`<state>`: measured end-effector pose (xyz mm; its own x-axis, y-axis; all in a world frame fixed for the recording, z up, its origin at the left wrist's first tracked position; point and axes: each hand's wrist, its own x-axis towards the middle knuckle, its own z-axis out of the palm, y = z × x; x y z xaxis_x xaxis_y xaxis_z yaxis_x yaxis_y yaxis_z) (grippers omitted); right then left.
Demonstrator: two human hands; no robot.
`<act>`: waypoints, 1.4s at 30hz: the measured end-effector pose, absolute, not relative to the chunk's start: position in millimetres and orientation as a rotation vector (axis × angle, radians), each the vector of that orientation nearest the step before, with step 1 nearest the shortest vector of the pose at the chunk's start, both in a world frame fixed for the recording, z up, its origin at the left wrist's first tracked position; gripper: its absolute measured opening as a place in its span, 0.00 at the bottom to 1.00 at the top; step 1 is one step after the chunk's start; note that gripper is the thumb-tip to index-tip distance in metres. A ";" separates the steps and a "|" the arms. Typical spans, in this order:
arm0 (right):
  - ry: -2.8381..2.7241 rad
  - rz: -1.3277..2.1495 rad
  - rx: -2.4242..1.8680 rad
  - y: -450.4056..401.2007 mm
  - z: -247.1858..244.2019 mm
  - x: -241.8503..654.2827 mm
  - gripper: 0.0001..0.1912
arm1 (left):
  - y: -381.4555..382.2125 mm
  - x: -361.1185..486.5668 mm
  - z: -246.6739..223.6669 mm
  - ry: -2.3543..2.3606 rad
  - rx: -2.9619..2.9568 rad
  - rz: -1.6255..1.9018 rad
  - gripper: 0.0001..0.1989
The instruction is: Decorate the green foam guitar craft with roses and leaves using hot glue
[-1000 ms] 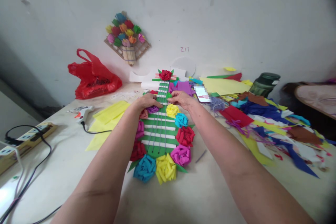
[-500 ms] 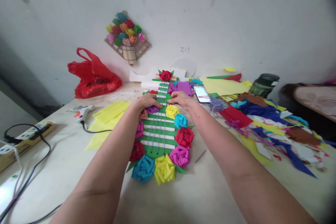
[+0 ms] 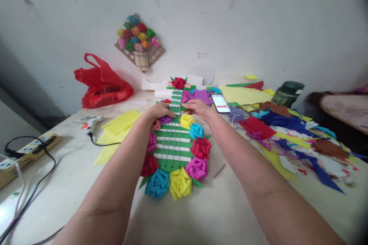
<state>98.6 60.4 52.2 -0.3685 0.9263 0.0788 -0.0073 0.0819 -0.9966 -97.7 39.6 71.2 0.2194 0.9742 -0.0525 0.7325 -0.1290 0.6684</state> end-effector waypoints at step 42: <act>-1.930 0.976 -1.114 59.6 67.2 95.4 0.14 | 33.4 -94.9 75.9 1.540 1.918 0.525 0.18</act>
